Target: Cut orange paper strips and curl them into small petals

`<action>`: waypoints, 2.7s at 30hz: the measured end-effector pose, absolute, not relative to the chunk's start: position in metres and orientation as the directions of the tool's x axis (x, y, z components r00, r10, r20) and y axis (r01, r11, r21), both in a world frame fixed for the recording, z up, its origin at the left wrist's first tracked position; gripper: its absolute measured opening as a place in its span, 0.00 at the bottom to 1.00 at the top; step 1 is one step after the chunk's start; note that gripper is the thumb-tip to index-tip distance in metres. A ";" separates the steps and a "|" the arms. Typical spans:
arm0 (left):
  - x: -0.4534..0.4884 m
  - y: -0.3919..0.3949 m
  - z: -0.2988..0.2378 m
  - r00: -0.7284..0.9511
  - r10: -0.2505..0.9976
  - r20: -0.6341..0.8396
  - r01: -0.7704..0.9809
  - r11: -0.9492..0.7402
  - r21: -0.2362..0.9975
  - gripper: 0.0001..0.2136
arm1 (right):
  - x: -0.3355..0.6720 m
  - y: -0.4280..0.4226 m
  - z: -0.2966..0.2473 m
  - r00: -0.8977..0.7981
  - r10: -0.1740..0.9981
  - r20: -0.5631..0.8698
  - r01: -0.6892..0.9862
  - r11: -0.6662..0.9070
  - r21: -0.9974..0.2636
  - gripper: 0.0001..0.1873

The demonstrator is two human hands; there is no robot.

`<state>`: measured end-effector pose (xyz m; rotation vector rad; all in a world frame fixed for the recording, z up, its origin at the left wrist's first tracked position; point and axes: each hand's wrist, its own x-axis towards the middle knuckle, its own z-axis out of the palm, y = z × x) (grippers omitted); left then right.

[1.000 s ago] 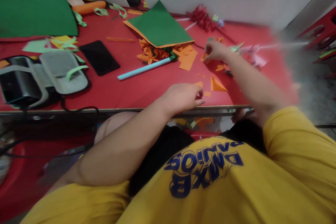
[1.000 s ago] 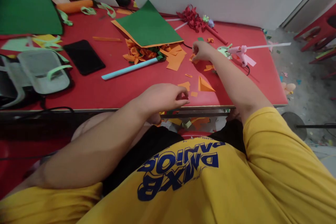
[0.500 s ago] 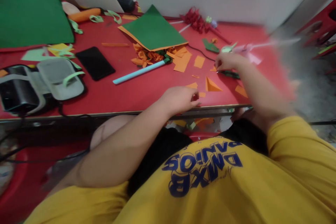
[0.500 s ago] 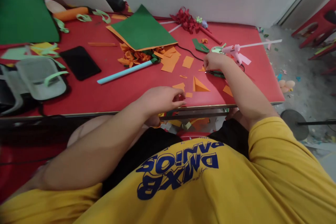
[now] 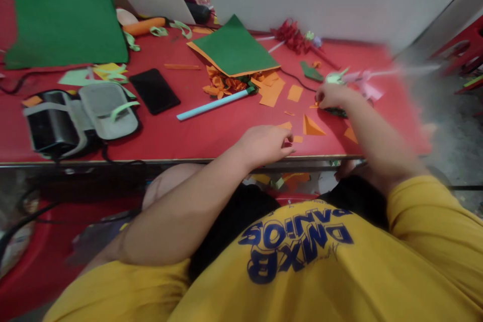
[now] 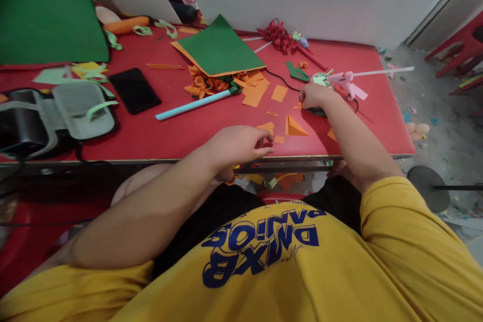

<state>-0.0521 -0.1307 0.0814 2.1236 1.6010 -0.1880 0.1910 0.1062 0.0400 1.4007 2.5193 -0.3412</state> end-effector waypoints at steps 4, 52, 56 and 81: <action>-0.053 -0.132 0.082 0.308 0.879 -0.363 0.934 -0.208 0.290 0.19 | 0.193 0.103 0.044 -0.521 0.809 -0.271 0.853 0.506 -0.129 0.18; -0.031 -0.117 0.042 0.111 0.984 -0.138 -0.128 0.152 0.980 0.27 | 0.179 -0.082 0.044 -0.436 0.897 -0.073 -0.104 -0.131 -0.986 0.32; -0.032 -0.116 0.036 0.178 0.972 -0.150 -0.241 0.191 0.951 0.29 | 0.179 -0.083 0.047 -0.474 0.870 -0.139 -0.199 -0.260 -0.945 0.37; -0.027 -0.119 0.028 0.219 0.975 -0.046 -0.385 0.130 0.914 0.26 | 0.178 -0.090 0.039 -0.503 0.864 -0.022 -0.266 -0.180 -0.947 0.34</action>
